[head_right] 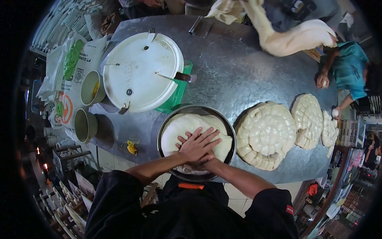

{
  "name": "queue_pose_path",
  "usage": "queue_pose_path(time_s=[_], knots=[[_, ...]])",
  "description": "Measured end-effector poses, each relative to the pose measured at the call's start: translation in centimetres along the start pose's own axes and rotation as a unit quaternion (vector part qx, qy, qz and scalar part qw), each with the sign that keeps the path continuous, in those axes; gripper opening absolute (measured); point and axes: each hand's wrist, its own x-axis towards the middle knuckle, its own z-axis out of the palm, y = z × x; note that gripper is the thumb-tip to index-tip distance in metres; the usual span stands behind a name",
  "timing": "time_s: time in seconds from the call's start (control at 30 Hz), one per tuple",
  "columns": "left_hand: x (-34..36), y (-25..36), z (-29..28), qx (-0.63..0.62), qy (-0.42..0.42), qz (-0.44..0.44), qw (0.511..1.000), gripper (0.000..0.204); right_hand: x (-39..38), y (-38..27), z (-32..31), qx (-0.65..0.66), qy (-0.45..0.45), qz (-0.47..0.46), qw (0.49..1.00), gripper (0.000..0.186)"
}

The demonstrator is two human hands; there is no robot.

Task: Using a manual dough divider to cut dough and then shaping the pieces by hand on a bakery table.

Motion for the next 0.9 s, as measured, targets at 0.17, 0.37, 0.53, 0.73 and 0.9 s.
queue_pose_path(time_s=[0.17,0.37,0.53,0.73,0.9], knots=[[2.6,0.2,-3.5,-0.247,-0.010,-0.145,0.958,0.051,-1.4,2.0,-3.2,0.028,0.039,-0.009,0.999,0.066],[7.4,-3.3,-2.5,0.022,0.097,0.002,0.995,0.054,-1.1,5.9,-4.4,-0.109,-0.105,0.087,0.985,0.067],[8.8,-5.5,-1.5,0.003,0.044,0.018,0.999,0.062,-1.4,5.2,-4.4,-0.066,-0.099,0.100,0.988,0.066],[9.1,-6.1,-1.1,0.022,0.036,0.033,0.999,0.063,-0.9,4.2,-5.1,-0.036,-0.070,0.123,0.989,0.066],[9.8,-6.0,0.0,0.070,0.029,0.004,0.997,0.058,-0.8,4.9,-5.7,-0.028,-0.033,0.148,0.988,0.065]])
